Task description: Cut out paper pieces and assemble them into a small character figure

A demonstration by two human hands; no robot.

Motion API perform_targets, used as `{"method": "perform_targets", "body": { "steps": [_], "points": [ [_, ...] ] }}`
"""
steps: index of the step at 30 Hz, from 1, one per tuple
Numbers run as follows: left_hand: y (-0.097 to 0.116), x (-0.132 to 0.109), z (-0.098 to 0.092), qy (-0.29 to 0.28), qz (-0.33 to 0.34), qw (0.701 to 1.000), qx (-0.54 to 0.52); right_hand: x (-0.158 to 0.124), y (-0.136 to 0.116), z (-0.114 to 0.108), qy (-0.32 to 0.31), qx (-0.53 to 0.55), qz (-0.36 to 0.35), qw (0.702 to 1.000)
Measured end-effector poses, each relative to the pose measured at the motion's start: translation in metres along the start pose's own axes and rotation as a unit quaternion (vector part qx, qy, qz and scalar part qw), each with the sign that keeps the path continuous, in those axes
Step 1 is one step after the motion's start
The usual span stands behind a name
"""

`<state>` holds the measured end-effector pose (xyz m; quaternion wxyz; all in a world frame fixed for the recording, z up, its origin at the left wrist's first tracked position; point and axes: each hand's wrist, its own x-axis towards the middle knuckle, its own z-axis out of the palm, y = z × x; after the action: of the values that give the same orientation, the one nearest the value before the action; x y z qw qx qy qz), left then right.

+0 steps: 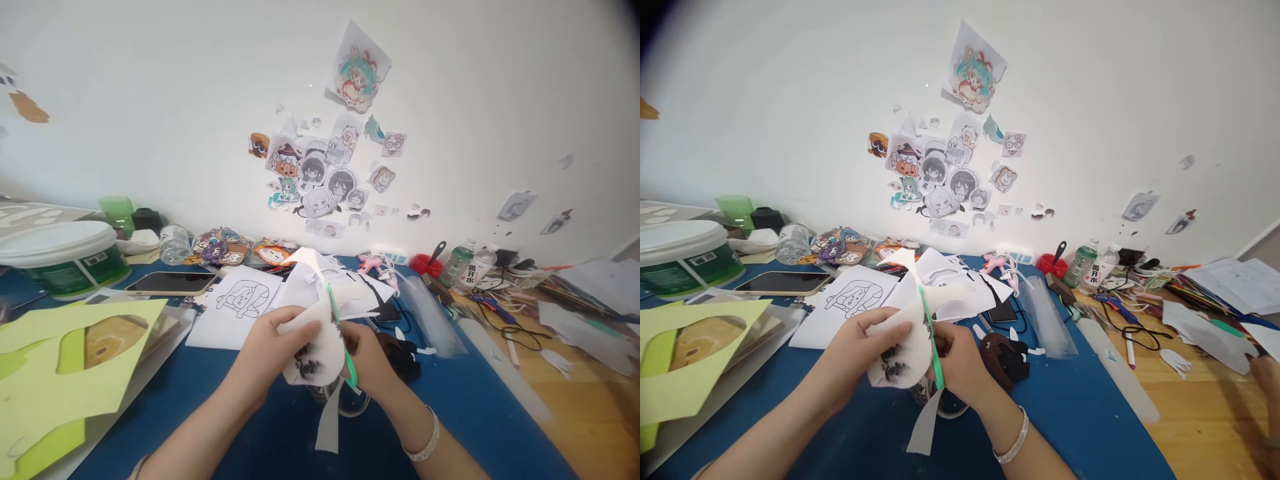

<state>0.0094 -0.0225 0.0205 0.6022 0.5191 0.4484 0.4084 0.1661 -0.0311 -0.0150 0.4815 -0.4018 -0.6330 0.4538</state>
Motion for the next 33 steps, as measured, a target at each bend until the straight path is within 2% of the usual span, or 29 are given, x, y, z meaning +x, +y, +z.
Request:
{"method": "perform_targets", "body": {
  "steps": [3,7,10,16,26,30,33],
  "points": [
    [0.002,0.002,-0.005,-0.053,0.005,0.998,0.017,0.000,-0.003,-0.003,-0.022,-0.035,-0.003,0.999],
    [0.000,0.005,-0.006,-0.023,0.027,0.997,0.070,0.000,-0.004,-0.005,-0.057,-0.068,-0.005,0.996],
    [-0.002,0.006,-0.005,-0.025,0.040,0.993,0.107,-0.001,-0.005,-0.004,-0.075,-0.053,-0.007,0.996],
    [-0.003,0.004,-0.003,-0.022,0.039,0.995,0.085,-0.003,-0.007,0.002,-0.035,-0.017,0.013,0.999],
    [-0.003,0.003,-0.003,-0.020,0.045,0.998,0.032,-0.005,-0.001,0.005,-0.013,0.011,0.023,1.000],
    [0.002,0.003,-0.006,-0.023,0.040,0.998,0.051,-0.005,-0.005,0.001,-0.033,-0.024,0.041,0.998],
    [0.005,0.004,-0.009,-0.050,0.025,0.995,0.080,-0.003,-0.007,-0.001,-0.056,-0.044,0.030,0.997]
  ]
}}
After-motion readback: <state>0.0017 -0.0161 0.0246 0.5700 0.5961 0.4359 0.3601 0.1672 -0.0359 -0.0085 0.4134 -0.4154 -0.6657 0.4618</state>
